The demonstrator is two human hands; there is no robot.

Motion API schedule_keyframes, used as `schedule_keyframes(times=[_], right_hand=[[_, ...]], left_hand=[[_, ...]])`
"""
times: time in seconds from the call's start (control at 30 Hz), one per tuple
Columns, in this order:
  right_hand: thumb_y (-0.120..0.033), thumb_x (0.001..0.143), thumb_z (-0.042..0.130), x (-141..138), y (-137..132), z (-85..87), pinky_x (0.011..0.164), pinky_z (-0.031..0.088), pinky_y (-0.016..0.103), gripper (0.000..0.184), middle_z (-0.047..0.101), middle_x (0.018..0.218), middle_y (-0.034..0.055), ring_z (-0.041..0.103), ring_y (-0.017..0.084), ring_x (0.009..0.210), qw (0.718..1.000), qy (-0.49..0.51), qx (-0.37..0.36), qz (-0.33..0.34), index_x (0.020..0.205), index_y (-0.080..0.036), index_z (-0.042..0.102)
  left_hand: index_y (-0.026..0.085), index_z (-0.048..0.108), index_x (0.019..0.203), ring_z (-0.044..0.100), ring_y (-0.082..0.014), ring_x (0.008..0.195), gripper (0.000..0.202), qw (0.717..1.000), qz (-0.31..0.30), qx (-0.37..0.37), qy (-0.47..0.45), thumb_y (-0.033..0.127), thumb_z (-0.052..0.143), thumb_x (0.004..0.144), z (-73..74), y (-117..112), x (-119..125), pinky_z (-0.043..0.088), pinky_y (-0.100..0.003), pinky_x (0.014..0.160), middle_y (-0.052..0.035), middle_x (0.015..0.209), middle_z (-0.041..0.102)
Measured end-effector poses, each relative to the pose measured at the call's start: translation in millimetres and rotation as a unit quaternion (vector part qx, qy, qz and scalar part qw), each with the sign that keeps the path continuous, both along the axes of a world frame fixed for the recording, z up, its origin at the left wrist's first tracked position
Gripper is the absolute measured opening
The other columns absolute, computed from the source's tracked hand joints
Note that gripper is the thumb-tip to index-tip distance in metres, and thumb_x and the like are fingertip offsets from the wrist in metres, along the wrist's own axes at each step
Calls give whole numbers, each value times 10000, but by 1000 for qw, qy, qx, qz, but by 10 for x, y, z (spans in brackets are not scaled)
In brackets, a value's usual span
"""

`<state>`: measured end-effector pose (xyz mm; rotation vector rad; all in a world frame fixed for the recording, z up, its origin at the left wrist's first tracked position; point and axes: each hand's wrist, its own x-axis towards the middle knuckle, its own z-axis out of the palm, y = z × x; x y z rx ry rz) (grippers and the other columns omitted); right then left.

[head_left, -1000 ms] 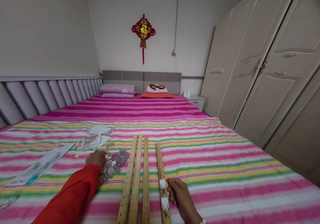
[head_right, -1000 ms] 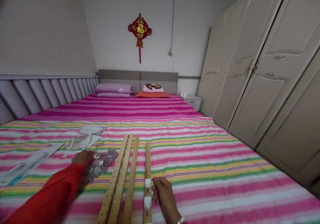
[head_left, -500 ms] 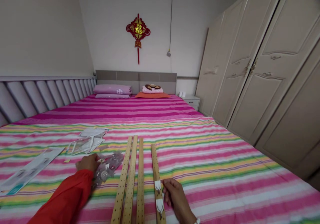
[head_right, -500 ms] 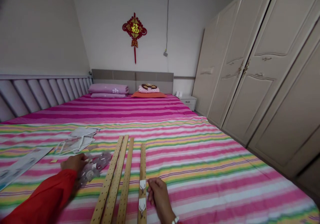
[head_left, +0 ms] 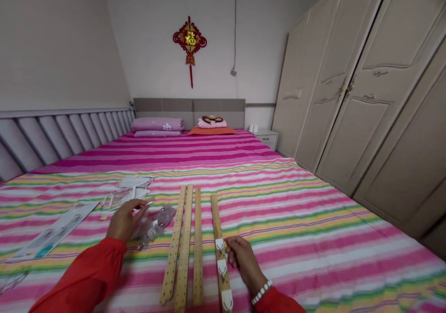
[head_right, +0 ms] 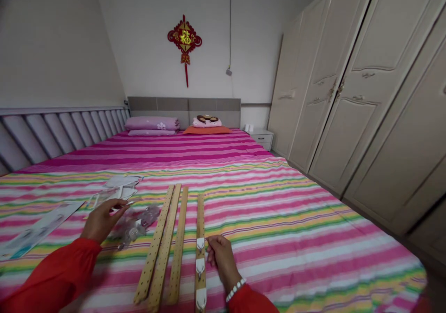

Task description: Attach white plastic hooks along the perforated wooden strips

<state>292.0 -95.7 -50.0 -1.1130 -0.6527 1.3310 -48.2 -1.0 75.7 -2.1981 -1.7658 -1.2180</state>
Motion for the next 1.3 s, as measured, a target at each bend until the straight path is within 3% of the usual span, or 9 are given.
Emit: schedule_keyframes(times=[0.1,0.17,0.33,0.57,0.73,1.03,1.17,1.3], right_hand=[[-469,518,769,12,-9,32,272,232,165,394,570,448,-39,415,49,273,1000,17,3,-4,641,-125,620],[-463,519,772,11,-22,63,274,232,165,389,566,449,-40,408,48,276,999,29,0,-17,642,-129,616],[-452,584,772,-49,-115,287,280,169,154,357,562,478,-47,345,19,276,999,22,27,-21,642,-137,615],[-428,594,816,-170,-274,811,339,328,165,357,644,571,6,495,67,378,990,9,100,100,717,-130,662],[-426,564,833,-168,-257,855,374,368,176,359,644,546,8,525,85,406,992,45,92,70,681,-139,652],[-337,600,798,-145,-134,797,400,360,181,256,609,507,-11,505,84,416,994,57,89,40,653,-144,639],[-291,578,786,-170,-84,752,398,335,193,213,589,512,-28,459,73,402,992,81,87,37,609,-149,630],[-219,551,779,-172,-63,701,476,372,203,157,607,537,-15,506,91,488,991,107,79,29,591,-147,646]], left_hand=[[200,645,821,630,-147,647,311,992,-109,63,-31,486,524,815,17,-272,348,506,-245,593,-33,807,706],[203,651,879,662,-148,732,233,983,-155,95,-23,404,536,850,-18,-459,581,532,-237,644,-28,838,713],[210,639,924,686,-148,843,120,966,-174,191,-7,238,531,879,-198,-821,1092,552,-248,766,-23,882,722],[214,618,985,683,-154,889,156,962,-188,198,0,187,496,891,-399,-1006,1661,549,-253,804,-33,913,725],[229,623,1011,677,-174,901,201,969,-195,150,9,182,466,896,-495,-1050,1821,553,-290,809,-49,939,720],[234,609,1094,665,-171,979,276,955,-248,164,11,144,430,903,-609,-1098,1905,553,-301,863,-46,1024,716],[224,618,1071,655,-179,993,264,956,-255,143,22,137,439,897,-694,-1100,1956,540,-320,884,-54,1038,709],[235,649,968,661,-169,928,248,950,-301,82,-2,131,437,890,-674,-1121,1997,537,-315,864,-43,954,716]])
